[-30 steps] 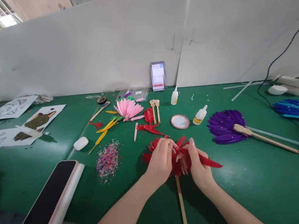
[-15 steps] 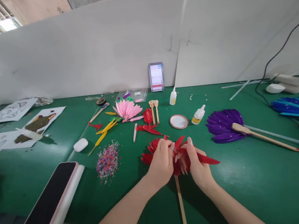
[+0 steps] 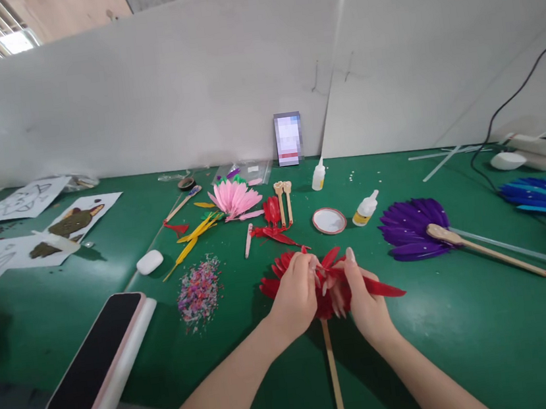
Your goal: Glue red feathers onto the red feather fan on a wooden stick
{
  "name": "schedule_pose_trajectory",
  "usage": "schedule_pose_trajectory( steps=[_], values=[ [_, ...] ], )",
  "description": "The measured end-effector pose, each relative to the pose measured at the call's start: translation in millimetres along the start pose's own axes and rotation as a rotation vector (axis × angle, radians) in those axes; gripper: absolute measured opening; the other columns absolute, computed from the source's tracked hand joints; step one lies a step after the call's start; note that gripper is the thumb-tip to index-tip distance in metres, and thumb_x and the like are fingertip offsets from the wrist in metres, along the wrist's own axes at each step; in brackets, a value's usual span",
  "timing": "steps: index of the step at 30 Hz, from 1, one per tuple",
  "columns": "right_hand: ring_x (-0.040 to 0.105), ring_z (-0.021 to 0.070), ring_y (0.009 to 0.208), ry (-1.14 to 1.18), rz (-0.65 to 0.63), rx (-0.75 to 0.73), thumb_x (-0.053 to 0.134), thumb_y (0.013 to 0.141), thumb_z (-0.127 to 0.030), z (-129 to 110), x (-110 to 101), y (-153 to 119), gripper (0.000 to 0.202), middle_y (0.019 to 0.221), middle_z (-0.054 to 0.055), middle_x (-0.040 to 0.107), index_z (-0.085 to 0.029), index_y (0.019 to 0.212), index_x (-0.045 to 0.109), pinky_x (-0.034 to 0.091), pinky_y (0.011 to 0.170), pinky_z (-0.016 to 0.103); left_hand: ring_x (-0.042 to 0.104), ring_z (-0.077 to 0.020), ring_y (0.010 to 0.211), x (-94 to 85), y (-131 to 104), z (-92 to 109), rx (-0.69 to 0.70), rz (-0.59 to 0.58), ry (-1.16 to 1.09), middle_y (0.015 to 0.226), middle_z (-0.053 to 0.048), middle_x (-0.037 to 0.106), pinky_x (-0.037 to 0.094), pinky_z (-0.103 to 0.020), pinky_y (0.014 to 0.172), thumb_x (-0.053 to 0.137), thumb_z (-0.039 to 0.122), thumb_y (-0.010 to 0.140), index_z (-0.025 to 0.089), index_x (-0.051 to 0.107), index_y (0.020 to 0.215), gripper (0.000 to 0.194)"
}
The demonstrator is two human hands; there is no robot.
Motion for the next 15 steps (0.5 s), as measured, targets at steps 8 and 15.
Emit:
schedule_pose_trajectory(
  steps=[8,15],
  values=[
    [0.039,0.0077,0.026,0.071,-0.034,0.047,0.040,0.089,-0.066,-1.3,-0.3,1.6,0.062,0.030,-0.006,0.039,-0.019,0.051,0.055,0.036,0.033,0.020,0.052,-0.0168,0.079,-0.2,0.5,0.7,0.021,-0.003,-0.014,0.082,-0.002,0.050,0.044,-0.031,0.074,0.033,0.019,0.098,0.020,0.046,0.091,0.015],
    [0.039,0.0075,0.025,0.115,-0.070,0.049,0.043,0.088,-0.065,-1.1,1.8,0.9,0.060,0.029,-0.006,0.039,-0.018,0.053,0.057,0.035,0.033,0.019,0.049,-0.0171,0.076,0.4,1.0,0.6,0.035,0.000,0.003,0.081,-0.002,0.047,0.043,-0.032,0.072,0.030,0.021,0.098,0.020,0.044,0.089,0.017]
  ],
)
Point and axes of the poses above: each hand's wrist, its own y-axis towards the middle knuckle, its own x-axis out of the palm, z = x × y, the point moved 2 cm from there along y, towards the middle knuckle
